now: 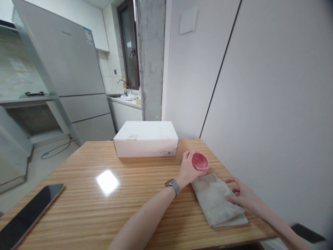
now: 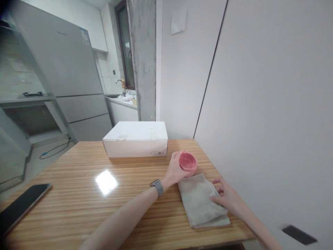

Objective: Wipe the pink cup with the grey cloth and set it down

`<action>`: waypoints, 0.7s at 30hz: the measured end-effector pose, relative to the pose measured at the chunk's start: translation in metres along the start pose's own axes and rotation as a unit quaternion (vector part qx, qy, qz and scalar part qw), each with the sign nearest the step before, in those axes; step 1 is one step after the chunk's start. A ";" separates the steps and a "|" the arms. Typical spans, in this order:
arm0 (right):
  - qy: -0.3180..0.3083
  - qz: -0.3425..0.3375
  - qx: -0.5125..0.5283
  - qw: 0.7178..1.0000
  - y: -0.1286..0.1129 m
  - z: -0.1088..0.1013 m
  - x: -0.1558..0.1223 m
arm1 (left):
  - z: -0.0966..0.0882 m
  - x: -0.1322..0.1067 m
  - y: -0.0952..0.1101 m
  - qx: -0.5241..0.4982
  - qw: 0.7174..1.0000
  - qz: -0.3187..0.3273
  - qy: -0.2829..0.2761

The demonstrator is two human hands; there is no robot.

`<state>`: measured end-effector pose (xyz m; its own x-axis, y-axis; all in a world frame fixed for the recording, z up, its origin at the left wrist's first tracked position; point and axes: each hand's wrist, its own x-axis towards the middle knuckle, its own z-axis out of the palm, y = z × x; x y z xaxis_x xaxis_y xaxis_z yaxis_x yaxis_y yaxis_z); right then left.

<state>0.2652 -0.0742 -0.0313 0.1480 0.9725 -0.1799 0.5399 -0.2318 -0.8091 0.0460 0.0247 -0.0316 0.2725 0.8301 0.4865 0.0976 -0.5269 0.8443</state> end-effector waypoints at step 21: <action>0.172 -0.297 -0.152 0.927 -0.075 0.122 -0.048 | -0.092 -0.060 0.044 0.224 0.966 -0.037 -0.120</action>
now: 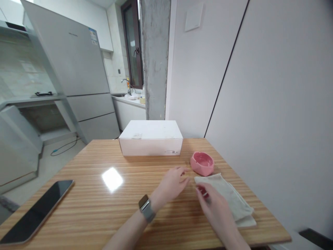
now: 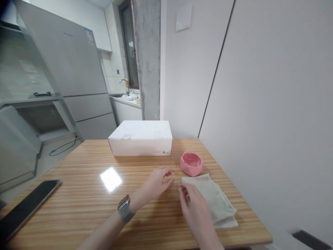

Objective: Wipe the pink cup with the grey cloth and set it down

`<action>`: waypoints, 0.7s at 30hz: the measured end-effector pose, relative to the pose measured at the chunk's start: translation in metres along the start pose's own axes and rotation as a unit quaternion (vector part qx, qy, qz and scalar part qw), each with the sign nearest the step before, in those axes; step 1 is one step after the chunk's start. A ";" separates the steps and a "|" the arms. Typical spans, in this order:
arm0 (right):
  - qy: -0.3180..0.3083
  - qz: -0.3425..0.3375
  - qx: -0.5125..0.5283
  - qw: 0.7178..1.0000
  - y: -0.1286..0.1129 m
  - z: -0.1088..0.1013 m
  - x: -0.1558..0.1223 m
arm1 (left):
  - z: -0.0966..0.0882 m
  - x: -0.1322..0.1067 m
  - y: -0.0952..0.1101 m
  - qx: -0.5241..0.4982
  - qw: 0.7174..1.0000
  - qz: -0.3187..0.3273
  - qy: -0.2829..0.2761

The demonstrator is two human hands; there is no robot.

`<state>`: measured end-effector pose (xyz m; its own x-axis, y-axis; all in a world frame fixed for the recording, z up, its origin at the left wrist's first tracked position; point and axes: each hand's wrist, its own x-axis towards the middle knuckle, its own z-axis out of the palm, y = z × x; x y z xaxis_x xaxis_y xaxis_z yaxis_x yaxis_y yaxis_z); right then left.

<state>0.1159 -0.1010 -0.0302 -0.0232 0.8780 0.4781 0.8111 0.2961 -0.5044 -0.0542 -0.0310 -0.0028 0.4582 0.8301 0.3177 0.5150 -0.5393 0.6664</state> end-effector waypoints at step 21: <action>-0.125 -0.065 -0.070 0.987 -0.077 0.081 -0.031 | -0.006 -0.133 -0.029 0.295 0.945 -0.133 0.050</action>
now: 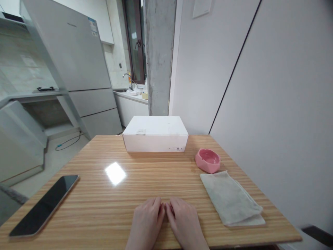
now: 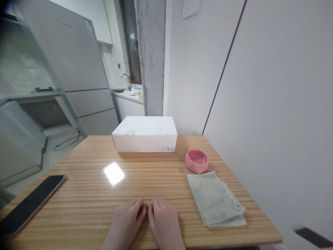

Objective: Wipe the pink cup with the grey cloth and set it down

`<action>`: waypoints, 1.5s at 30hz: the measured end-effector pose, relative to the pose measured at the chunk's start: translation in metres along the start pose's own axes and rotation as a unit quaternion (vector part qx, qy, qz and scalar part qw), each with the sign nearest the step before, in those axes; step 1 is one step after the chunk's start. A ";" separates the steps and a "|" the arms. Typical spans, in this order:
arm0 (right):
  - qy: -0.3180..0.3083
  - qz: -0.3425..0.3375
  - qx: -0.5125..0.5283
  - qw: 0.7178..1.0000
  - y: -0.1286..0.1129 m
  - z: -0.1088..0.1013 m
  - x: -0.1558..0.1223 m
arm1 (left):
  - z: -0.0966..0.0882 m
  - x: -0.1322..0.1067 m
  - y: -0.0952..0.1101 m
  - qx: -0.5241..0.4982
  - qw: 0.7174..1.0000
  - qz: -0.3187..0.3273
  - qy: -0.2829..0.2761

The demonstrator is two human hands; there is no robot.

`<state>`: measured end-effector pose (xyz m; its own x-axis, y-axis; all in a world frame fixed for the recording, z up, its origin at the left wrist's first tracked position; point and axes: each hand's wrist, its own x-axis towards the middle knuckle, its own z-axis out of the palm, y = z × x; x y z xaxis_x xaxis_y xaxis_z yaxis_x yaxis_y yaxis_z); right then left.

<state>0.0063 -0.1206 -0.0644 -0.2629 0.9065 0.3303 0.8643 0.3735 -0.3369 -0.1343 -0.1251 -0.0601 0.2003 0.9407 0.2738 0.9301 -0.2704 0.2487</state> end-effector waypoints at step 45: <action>0.020 -0.049 -0.030 0.998 -0.003 0.000 -0.003 | -0.005 0.000 0.002 0.014 1.000 0.027 0.000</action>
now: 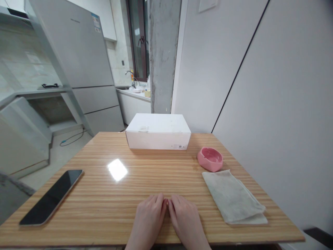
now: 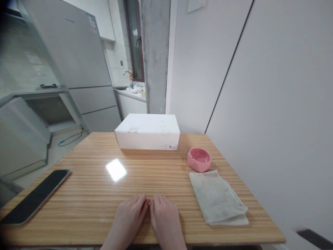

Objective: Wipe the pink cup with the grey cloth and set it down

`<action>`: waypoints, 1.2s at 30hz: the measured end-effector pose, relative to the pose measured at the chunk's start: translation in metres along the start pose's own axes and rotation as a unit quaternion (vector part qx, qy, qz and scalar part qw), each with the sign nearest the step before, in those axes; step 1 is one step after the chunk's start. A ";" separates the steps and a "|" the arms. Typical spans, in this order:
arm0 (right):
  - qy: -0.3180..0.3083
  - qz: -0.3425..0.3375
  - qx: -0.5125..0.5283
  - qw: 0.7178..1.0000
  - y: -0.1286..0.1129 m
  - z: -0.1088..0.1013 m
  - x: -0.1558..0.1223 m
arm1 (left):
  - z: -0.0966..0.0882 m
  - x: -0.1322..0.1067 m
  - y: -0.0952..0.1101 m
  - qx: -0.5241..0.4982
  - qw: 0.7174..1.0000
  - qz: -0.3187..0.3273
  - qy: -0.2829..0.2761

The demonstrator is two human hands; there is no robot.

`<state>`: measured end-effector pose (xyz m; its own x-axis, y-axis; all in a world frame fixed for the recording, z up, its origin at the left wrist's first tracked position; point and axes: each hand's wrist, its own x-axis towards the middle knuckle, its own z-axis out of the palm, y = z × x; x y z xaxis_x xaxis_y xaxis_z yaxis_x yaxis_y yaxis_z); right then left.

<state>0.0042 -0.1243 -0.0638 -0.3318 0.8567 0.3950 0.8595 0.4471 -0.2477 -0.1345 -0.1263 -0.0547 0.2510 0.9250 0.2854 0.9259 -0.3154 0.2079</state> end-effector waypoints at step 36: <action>-0.002 0.014 0.019 1.000 -0.002 -0.001 0.000 | 0.000 0.002 0.001 -0.014 0.999 -0.026 -0.040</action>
<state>0.0030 -0.1257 -0.0621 -0.3096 0.8703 0.3830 0.8531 0.4322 -0.2924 -0.1327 -0.1249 -0.0537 0.2254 0.9539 0.1982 0.9305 -0.2711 0.2465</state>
